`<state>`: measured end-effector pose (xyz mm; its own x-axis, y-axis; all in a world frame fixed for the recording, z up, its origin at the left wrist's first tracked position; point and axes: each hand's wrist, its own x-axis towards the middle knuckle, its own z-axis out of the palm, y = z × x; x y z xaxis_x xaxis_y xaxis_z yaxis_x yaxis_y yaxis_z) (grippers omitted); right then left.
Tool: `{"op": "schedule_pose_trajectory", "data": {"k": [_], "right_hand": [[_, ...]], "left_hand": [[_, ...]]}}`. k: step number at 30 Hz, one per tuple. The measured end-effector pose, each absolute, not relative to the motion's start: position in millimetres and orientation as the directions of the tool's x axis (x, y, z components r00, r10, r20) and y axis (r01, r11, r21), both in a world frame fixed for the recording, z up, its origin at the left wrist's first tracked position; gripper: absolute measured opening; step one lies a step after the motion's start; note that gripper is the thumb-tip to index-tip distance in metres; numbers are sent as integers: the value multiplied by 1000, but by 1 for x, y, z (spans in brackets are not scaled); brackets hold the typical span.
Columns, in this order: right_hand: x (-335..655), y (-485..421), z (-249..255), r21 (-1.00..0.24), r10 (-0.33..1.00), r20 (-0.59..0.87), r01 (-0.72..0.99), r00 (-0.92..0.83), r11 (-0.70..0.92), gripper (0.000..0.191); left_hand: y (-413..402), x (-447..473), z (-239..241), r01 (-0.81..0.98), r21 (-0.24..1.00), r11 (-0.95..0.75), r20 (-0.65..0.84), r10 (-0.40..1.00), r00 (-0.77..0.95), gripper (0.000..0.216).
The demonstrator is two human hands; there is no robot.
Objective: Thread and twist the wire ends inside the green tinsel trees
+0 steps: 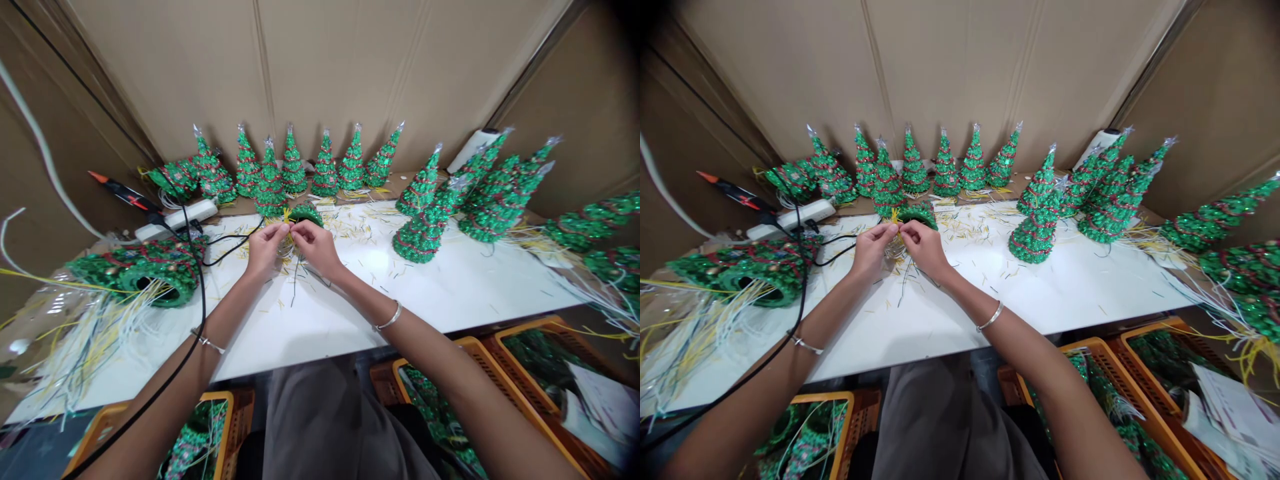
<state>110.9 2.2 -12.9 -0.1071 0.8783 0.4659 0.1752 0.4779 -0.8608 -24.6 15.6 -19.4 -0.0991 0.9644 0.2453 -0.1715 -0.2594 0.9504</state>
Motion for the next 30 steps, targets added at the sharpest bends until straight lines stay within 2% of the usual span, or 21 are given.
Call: {"op": "schedule_pose_trajectory", "data": {"k": [5, 10, 14, 17, 21, 25, 28, 30], "right_hand": [[112, 4, -14, -879, 888, 446, 134, -110, 458, 16], [113, 8, -13, -954, 946, 299, -37, -127, 297, 25], [118, 12, -16, -980, 927, 162, -163, -338, 112, 38], [122, 17, -21, -980, 886, 130, -195, -445, 46, 44], [125, 23, -25, -977, 862, 168, -195, -478, 82, 43], [128, 25, -21, -983, 847, 181, -123, -500, 138, 38], [132, 24, -14, -970, 853, 211, 5, -477, 243, 33], [136, 21, -7, -905, 852, 293, 162, -433, 394, 28]], "left_hand": [[15, -25, -20, -120, 947, -298, 286, 952, -108, 32], [16, -26, -20, -53, 937, -344, 337, 934, -117, 30], [19, -31, -17, 31, 911, -412, 413, 907, -83, 26], [22, -37, -12, 29, 925, -379, 379, 925, -1, 28], [26, -44, -8, 40, 940, -340, 333, 935, 123, 32], [28, -46, -10, 59, 915, -399, 388, 911, 137, 31], [27, -44, -12, 42, 917, -397, 392, 916, 89, 29], [26, -43, -13, -2, 938, -346, 346, 936, 61, 30]]}}
